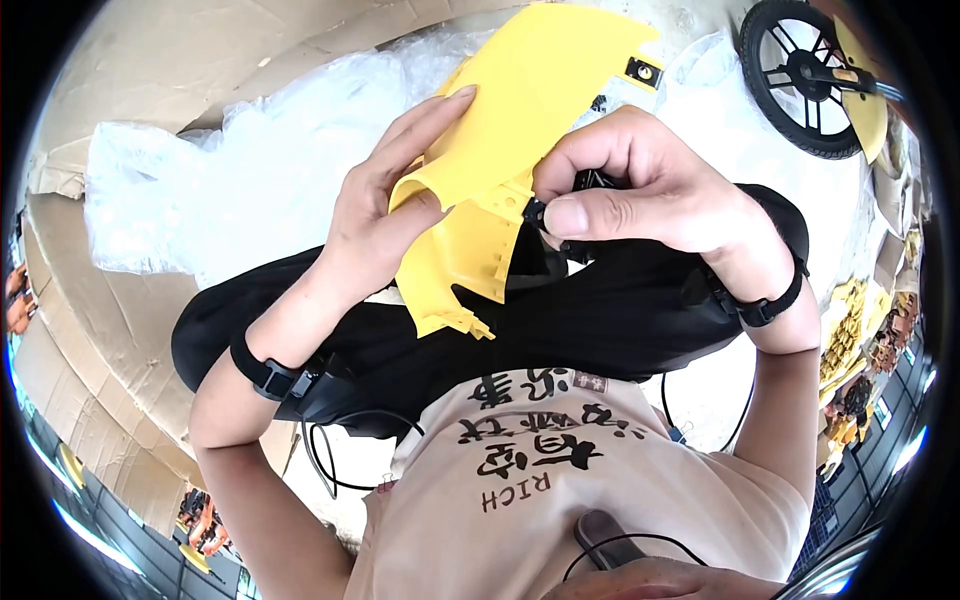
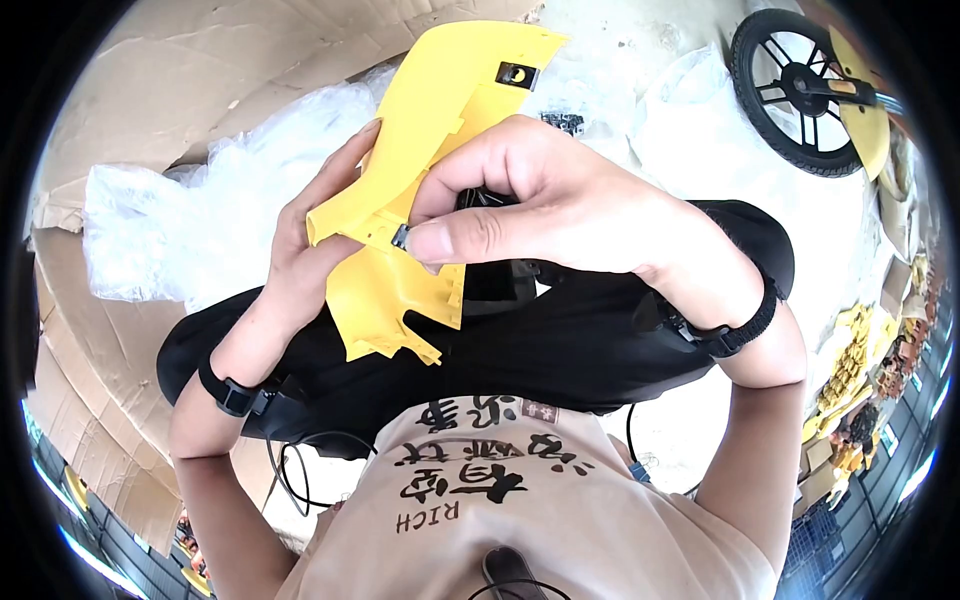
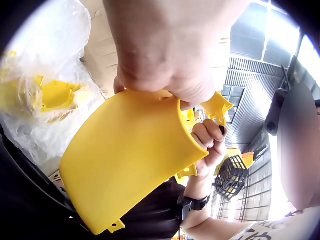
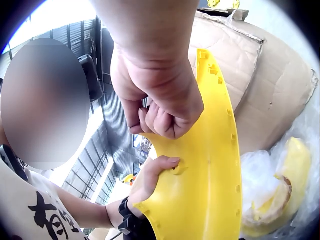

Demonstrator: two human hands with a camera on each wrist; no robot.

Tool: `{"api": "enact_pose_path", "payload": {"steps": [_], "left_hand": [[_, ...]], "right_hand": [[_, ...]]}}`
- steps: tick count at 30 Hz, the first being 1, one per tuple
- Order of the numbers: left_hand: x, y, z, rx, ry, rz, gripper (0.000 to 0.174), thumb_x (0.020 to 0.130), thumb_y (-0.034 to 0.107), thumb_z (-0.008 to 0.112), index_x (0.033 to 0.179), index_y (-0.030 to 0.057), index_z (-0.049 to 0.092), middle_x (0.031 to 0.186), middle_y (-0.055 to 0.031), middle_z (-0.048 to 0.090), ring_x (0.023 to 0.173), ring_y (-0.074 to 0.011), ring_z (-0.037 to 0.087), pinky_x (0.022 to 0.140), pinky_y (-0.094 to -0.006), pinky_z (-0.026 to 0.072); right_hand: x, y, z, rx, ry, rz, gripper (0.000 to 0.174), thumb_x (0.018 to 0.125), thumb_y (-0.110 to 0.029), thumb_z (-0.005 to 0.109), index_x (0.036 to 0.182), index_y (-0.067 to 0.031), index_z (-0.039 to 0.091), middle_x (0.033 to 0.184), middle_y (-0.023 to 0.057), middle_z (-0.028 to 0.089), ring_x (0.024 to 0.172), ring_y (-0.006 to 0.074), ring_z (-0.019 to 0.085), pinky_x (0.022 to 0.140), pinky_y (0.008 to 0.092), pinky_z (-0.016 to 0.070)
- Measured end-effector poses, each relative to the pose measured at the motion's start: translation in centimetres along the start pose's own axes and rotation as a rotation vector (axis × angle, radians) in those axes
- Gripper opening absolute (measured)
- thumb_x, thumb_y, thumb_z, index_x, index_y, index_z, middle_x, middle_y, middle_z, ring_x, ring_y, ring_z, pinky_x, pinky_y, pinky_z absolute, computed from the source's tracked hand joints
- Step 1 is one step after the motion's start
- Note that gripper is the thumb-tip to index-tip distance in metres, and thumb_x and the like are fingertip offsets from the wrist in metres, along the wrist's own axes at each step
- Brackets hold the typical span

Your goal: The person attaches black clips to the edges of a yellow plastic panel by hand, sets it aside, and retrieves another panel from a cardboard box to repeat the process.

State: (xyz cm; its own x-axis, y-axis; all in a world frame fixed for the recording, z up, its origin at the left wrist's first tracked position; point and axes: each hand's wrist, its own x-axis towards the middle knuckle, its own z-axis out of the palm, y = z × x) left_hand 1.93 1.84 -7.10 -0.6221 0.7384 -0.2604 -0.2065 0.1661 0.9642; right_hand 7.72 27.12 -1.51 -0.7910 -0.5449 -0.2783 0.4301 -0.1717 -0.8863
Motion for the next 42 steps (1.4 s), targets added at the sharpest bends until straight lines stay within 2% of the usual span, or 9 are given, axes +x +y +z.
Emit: {"api": "enact_pose_path", "payload": {"steps": [2,4,5,11,17,27,42], "left_hand": [[-0.1,-0.1,0.1,-0.025,0.005,0.016,0.072,0.076,0.0,0.049,0.148,0.0085,0.044,0.149,-0.0145,0.04,0.138,-0.0265,0.041,0.113,-0.0358,0.0303],[0.0,-0.2,0.5,-0.037,0.064,0.05,0.072,0.077,0.001,0.049,0.148,0.0089,0.043,0.15,-0.0143,0.04,0.137,-0.0262,0.041,0.113,-0.0359,0.0312],[0.0,-0.3,0.6,-0.051,0.12,0.084,0.071,0.078,0.001,0.049,0.149,0.0093,0.043,0.15,-0.0141,0.04,0.137,-0.0258,0.042,0.113,-0.036,0.0322],[0.0,-0.3,0.9,-0.072,0.203,0.144,0.068,0.084,0.004,0.053,0.15,0.0084,0.04,0.151,-0.0132,0.039,0.138,-0.025,0.042,0.113,-0.037,0.0339],[0.0,-0.6,0.6,-0.087,0.18,0.12,0.066,0.085,0.003,0.053,0.15,0.0079,0.04,0.152,-0.0125,0.038,0.137,-0.0249,0.042,0.112,-0.037,0.0342],[0.0,-0.5,0.6,-0.085,0.164,0.116,0.067,0.084,0.002,0.051,0.15,0.0095,0.04,0.152,-0.0122,0.038,0.138,-0.0248,0.042,0.113,-0.0376,0.0339],[-0.2,-0.8,0.7,-0.091,0.158,0.096,0.069,0.083,0.002,0.051,0.15,0.0096,0.04,0.153,-0.0121,0.037,0.138,-0.0246,0.042,0.112,-0.0374,0.0344]], "right_hand": [[-0.1,0.1,0.2,0.005,-0.005,-0.019,0.025,0.095,-0.022,0.068,0.101,0.0029,0.07,0.085,-0.0009,0.067,0.074,0.0031,0.053,0.065,0.0197,0.0418],[-0.1,0.0,0.5,0.091,0.088,0.026,0.026,0.096,-0.022,0.067,0.103,0.002,0.07,0.086,-0.0014,0.068,0.07,0.0012,0.052,0.06,0.0174,0.0384],[0.0,0.5,0.7,0.113,0.121,-0.015,0.027,0.095,-0.023,0.067,0.104,0.002,0.071,0.086,-0.0007,0.069,0.065,-0.0003,0.047,0.054,0.0162,0.0332],[0.2,1.1,1.2,0.306,0.136,0.054,0.025,0.094,-0.02,0.067,0.102,0.003,0.071,0.084,0.0013,0.069,0.059,0.0002,0.039,0.05,0.0174,0.0276],[0.3,1.3,1.3,0.241,0.182,0.013,0.026,0.095,-0.022,0.066,0.101,0.0027,0.071,0.084,0.0006,0.069,0.059,0.0003,0.039,0.05,0.0176,0.0273],[0.2,1.4,1.2,0.3,0.159,0.0,0.026,0.095,-0.023,0.066,0.1,0.0023,0.071,0.083,0.0,0.068,0.057,0.0004,0.037,0.049,0.0184,0.0261],[0.2,1.8,1.4,0.195,0.184,-0.035,0.026,0.094,-0.026,0.067,0.097,0.0001,0.072,0.081,-0.001,0.068,0.058,-0.0003,0.04,0.049,0.0181,0.0273]]}}
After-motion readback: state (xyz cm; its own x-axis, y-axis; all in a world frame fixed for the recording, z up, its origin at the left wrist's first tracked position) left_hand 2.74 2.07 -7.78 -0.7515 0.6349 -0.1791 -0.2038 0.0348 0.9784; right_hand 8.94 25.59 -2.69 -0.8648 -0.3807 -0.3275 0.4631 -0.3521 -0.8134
